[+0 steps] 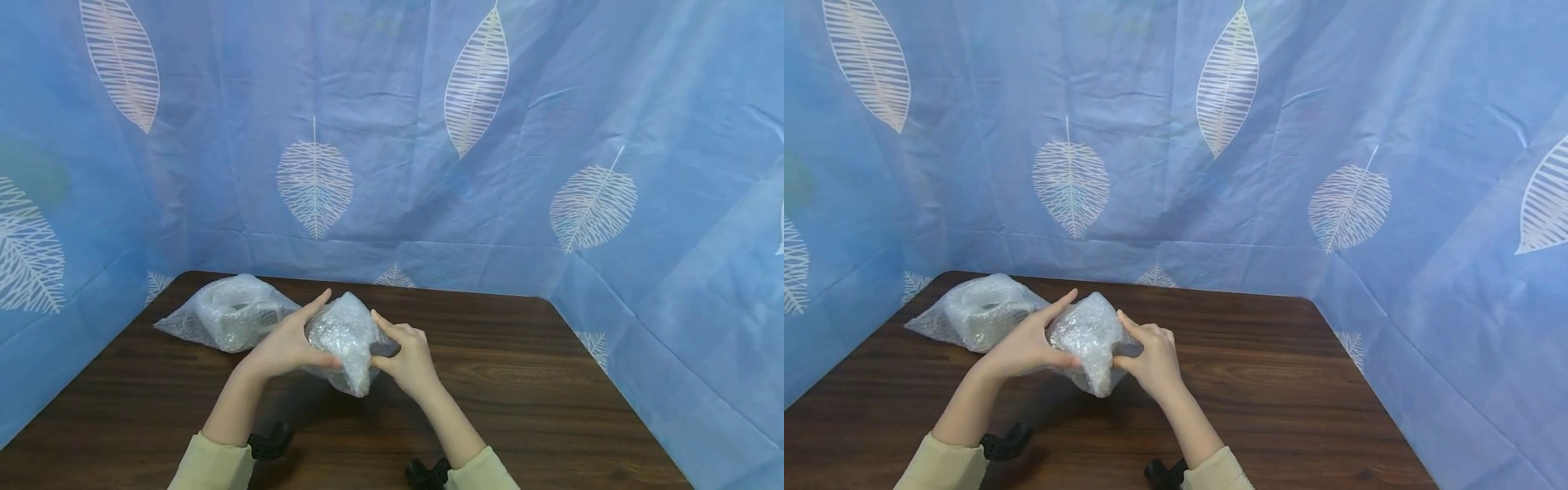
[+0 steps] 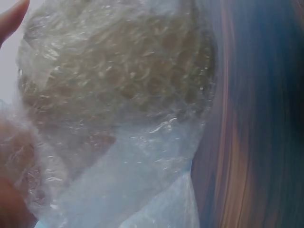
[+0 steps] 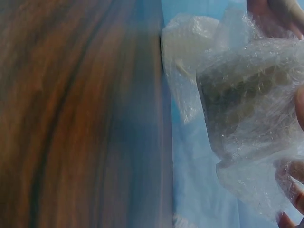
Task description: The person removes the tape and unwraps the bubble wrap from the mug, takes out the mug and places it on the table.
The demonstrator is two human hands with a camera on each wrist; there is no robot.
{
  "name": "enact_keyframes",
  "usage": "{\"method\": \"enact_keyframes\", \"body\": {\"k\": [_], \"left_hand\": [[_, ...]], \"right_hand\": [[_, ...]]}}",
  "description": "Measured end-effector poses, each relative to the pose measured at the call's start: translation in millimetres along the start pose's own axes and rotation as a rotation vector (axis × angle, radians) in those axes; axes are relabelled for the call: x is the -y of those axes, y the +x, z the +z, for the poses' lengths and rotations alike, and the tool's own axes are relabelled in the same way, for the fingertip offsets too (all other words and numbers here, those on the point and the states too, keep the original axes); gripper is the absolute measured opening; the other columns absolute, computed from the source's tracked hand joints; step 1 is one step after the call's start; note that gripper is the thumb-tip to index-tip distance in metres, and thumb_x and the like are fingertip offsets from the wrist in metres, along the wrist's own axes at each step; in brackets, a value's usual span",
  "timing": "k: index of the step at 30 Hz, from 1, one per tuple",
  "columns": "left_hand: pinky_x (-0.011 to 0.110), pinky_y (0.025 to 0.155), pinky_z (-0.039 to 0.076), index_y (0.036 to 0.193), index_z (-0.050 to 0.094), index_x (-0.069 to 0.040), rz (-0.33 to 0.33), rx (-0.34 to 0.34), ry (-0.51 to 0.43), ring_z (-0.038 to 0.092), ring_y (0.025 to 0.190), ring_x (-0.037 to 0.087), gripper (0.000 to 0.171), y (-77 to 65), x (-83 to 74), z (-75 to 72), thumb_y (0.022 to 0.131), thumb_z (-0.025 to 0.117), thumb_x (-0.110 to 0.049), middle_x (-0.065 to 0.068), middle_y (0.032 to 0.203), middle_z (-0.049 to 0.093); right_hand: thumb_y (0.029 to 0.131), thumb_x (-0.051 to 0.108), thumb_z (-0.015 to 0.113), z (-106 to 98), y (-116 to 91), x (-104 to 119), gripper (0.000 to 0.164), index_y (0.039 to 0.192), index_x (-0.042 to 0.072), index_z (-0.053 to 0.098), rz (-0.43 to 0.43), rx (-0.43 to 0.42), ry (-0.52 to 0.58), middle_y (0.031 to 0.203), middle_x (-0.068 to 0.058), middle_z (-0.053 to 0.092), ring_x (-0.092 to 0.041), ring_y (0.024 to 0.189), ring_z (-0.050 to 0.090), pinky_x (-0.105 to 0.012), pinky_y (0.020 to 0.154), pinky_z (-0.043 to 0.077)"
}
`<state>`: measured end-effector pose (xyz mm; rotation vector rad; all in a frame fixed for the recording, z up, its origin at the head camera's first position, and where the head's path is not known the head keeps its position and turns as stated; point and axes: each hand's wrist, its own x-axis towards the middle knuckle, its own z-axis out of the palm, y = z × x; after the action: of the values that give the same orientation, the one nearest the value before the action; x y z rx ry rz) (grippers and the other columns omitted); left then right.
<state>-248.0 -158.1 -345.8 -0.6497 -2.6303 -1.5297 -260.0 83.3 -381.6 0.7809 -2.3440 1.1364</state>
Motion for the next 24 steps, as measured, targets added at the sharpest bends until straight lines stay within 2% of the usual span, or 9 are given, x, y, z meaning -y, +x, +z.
{"method": "enact_keyframes", "body": {"k": [3,7,14,18,21,24], "left_hand": [[0.060,0.098,0.035,0.154,0.017,-0.031,-0.002,-0.012,-0.002,0.026,0.137,0.037,0.116,6.5,-2.9,6.5,0.063,0.088,-0.044,0.009,0.155,0.022],[0.060,0.097,0.037,0.154,0.017,-0.032,0.003,-0.031,-0.004,0.030,0.136,0.038,0.116,15.1,-9.1,13.0,0.063,0.089,-0.045,0.011,0.154,0.024],[0.058,0.095,0.039,0.153,0.017,-0.034,0.020,-0.063,-0.098,0.035,0.133,0.035,0.116,29.5,-13.7,26.7,0.063,0.089,-0.042,0.007,0.155,0.024],[0.056,0.095,0.041,0.154,0.018,-0.033,0.021,-0.093,-0.149,0.039,0.130,0.034,0.116,35.0,-14.2,36.4,0.063,0.090,-0.040,0.006,0.154,0.026],[0.056,0.095,0.040,0.153,0.019,-0.031,0.022,-0.119,-0.178,0.039,0.130,0.035,0.114,37.6,-15.5,42.4,0.064,0.090,-0.037,0.008,0.153,0.028],[0.057,0.096,0.040,0.154,0.020,-0.029,0.031,-0.141,-0.195,0.039,0.130,0.036,0.114,39.3,-17.9,46.3,0.064,0.090,-0.035,0.009,0.153,0.029]], "right_hand": [[0.066,0.010,0.088,-7,1,-5,0.077,0.136,0.016,0.057,0.014,-0.001,0.009,0.106,-0.007,0.065,-0.023,0.097,0.054,-0.045,0.076,0.048],[0.066,0.004,0.087,-17,3,-10,0.078,0.137,0.016,0.056,0.024,-0.012,0.015,0.108,-0.009,0.064,-0.021,0.094,0.054,-0.032,0.061,0.049],[0.068,0.002,0.086,-33,8,-19,0.077,0.137,0.015,0.056,0.045,-0.029,0.054,0.123,-0.007,0.062,-0.027,0.102,0.055,-0.049,0.073,0.050],[0.067,0.001,0.086,-42,9,-23,0.076,0.136,0.014,0.056,0.041,-0.028,0.052,0.127,-0.006,0.060,-0.027,0.105,0.057,-0.051,0.083,0.049],[0.067,0.004,0.086,-49,9,-24,0.077,0.137,0.017,0.057,0.073,-0.027,0.053,0.129,-0.005,0.059,-0.029,0.108,0.056,-0.052,0.086,0.048],[0.069,0.005,0.085,-54,9,-25,0.076,0.138,0.018,0.056,0.108,-0.021,0.059,0.131,-0.005,0.058,-0.030,0.112,0.055,-0.050,0.085,0.049]]}}
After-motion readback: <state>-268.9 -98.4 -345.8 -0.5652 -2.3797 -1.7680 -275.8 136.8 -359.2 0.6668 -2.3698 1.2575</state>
